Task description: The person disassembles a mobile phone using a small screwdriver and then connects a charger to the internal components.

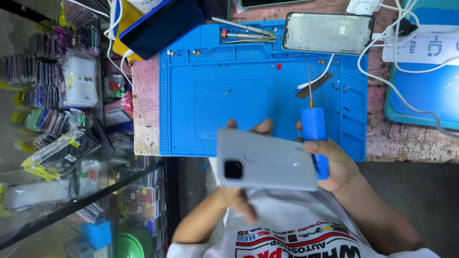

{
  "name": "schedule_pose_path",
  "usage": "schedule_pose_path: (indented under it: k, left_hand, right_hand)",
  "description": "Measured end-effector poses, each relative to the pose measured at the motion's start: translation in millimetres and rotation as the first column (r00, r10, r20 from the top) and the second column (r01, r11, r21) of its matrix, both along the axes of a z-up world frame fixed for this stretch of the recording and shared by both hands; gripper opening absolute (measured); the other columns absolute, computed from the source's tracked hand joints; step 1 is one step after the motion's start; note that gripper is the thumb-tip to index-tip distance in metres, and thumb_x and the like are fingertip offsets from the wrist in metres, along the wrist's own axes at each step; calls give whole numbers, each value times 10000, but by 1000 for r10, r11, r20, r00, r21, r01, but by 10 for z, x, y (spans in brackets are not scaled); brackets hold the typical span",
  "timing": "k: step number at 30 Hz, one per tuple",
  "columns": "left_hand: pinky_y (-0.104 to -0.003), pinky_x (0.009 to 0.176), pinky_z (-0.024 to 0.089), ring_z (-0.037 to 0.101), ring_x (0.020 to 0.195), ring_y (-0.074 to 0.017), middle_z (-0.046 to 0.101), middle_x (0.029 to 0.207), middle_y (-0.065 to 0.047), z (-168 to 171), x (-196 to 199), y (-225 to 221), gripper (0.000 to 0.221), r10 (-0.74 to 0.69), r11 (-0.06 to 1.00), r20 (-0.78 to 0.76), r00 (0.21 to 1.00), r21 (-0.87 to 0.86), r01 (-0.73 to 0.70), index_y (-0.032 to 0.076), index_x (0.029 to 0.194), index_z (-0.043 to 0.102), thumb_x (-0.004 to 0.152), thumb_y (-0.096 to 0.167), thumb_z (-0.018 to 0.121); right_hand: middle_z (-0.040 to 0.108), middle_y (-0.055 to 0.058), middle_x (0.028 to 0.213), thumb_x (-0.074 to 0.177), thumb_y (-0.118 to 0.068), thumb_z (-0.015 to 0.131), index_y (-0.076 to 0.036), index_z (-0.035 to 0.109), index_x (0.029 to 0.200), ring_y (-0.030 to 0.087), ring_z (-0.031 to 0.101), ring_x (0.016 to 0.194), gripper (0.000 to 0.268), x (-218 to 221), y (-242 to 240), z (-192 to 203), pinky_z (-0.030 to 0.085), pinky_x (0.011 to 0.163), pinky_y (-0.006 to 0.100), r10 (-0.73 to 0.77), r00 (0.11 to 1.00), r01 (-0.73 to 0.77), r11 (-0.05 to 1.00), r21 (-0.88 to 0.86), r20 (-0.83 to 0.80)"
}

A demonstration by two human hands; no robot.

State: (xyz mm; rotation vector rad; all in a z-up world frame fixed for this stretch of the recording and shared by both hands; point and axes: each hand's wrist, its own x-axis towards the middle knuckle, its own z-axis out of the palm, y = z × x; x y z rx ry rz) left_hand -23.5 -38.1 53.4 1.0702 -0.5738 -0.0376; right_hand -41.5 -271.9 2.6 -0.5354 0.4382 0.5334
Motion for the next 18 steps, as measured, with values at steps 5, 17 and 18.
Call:
schedule_pose_path:
  k: [5, 17, 18]
  left_hand:
    - [-484, 1211, 390, 533, 1275, -261, 489, 1320, -156, -357, 94, -481, 855, 67, 979, -332, 941, -161, -127, 9, 1453, 384, 996, 698, 599]
    - [-568, 1104, 441, 632, 1043, -287, 623, 1240, -165, -405, 649, -113, 774, -188, 587, -549, 815, -728, -355, 105, 1424, 489, 1032, 771, 467]
    - [-639, 1169, 431, 650, 1053, -297, 628, 1257, -158, -411, 644, -131, 774, -220, 568, -538, 814, -749, -341, 121, 1423, 491, 1024, 783, 458]
  right_hand:
    - [619, 67, 951, 871, -122, 697, -86, 483, 1366, 188, 651, 756, 540, 123, 290, 31, 552, 574, 358, 80, 986, -8, 897, -442, 144]
    - [728, 145, 914, 900, -180, 674, 52, 532, 1364, 192, 738, 730, 537, -572, 220, 202, 578, 680, 324, 618, 705, 255, 237, -937, 348]
    - [735, 174, 918, 864, -175, 714, 62, 552, 1348, 208, 745, 737, 563, -580, 251, 209, 574, 677, 332, 659, 662, 326, 176, -929, 357]
